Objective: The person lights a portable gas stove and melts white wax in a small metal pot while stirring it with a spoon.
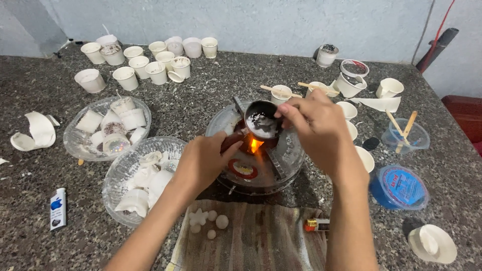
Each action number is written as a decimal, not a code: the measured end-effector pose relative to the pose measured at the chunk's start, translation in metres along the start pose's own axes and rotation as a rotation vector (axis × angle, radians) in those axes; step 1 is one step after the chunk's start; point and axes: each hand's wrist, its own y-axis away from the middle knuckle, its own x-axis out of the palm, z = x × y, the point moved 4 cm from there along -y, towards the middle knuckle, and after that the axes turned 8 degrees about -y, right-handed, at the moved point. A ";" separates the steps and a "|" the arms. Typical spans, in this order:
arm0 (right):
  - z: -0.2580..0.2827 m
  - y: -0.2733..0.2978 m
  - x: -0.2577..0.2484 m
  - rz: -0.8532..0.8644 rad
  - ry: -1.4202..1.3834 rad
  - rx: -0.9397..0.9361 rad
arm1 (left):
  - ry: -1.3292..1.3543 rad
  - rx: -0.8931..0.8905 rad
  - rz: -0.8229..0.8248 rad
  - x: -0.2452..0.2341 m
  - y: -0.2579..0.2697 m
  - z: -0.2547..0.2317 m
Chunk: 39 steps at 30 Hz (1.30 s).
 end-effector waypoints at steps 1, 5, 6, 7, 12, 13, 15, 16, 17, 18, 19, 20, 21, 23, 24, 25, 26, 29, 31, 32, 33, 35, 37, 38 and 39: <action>0.001 0.003 -0.005 -0.016 0.020 0.002 | 0.006 -0.021 0.020 0.000 0.001 0.000; -0.006 0.001 0.002 0.060 0.001 0.102 | 0.009 -0.010 0.022 -0.009 0.001 -0.005; -0.004 0.000 0.004 0.045 0.012 0.048 | 0.019 0.004 0.022 -0.009 0.001 -0.007; -0.002 -0.001 0.007 0.029 0.023 -0.006 | 0.029 0.019 0.021 -0.010 0.001 -0.010; 0.007 -0.001 0.000 -0.047 0.063 -0.102 | 0.031 0.009 0.031 -0.007 0.001 -0.005; 0.008 -0.001 -0.001 -0.064 0.096 -0.115 | 0.035 0.008 0.027 -0.008 0.002 -0.005; -0.002 -0.001 0.003 -0.049 0.128 -0.079 | 0.035 0.011 0.022 -0.006 0.001 -0.003; -0.008 -0.001 0.006 -0.033 0.162 -0.043 | 0.036 0.013 0.016 -0.004 0.000 -0.002; -0.012 -0.001 0.007 -0.034 0.163 -0.044 | 0.037 0.013 0.016 -0.005 0.001 -0.003; -0.016 -0.001 0.008 -0.059 0.142 -0.032 | 0.030 0.017 0.009 -0.006 0.002 -0.004; -0.020 -0.001 0.009 -0.084 0.122 -0.020 | 0.024 0.021 0.002 -0.007 0.003 -0.005; -0.014 -0.002 0.012 -0.084 0.122 -0.020 | 0.023 0.021 0.002 -0.007 0.003 -0.007; -0.010 -0.002 0.014 -0.102 0.039 0.019 | 0.034 0.026 -0.009 -0.008 0.004 -0.008; -0.005 -0.002 0.016 -0.120 -0.043 0.058 | 0.046 0.032 -0.020 -0.006 0.004 -0.010; -0.003 -0.001 0.015 -0.145 -0.053 0.037 | 0.026 0.020 -0.017 -0.005 0.003 -0.009; -0.001 -0.001 0.014 -0.170 -0.062 0.016 | 0.006 0.008 -0.013 -0.003 0.003 -0.008; -0.005 -0.001 0.011 -0.170 -0.062 0.015 | 0.006 0.008 -0.014 -0.003 0.003 -0.007; -0.010 -0.001 0.002 -0.205 -0.006 -0.066 | 0.022 0.001 -0.016 -0.002 0.003 -0.006; -0.008 -0.001 -0.001 -0.201 0.043 -0.091 | 0.037 -0.003 -0.006 -0.004 0.003 -0.008; -0.008 -0.002 0.000 -0.201 0.043 -0.091 | 0.037 -0.003 -0.006 -0.006 0.003 -0.009; -0.007 -0.004 0.003 -0.160 0.063 -0.101 | 0.032 0.006 -0.017 -0.008 0.003 -0.011; -0.004 -0.003 0.008 -0.120 0.082 -0.112 | 0.025 0.015 -0.028 -0.010 0.003 -0.011; 0.000 0.000 0.015 -0.017 0.018 -0.079 | 0.060 -0.004 0.018 -0.006 0.004 -0.008; 0.002 0.001 0.012 -0.017 0.018 -0.078 | 0.060 -0.003 0.018 -0.005 0.003 -0.005; 0.002 0.002 0.011 0.023 0.002 -0.037 | 0.071 -0.004 0.020 -0.005 0.002 -0.002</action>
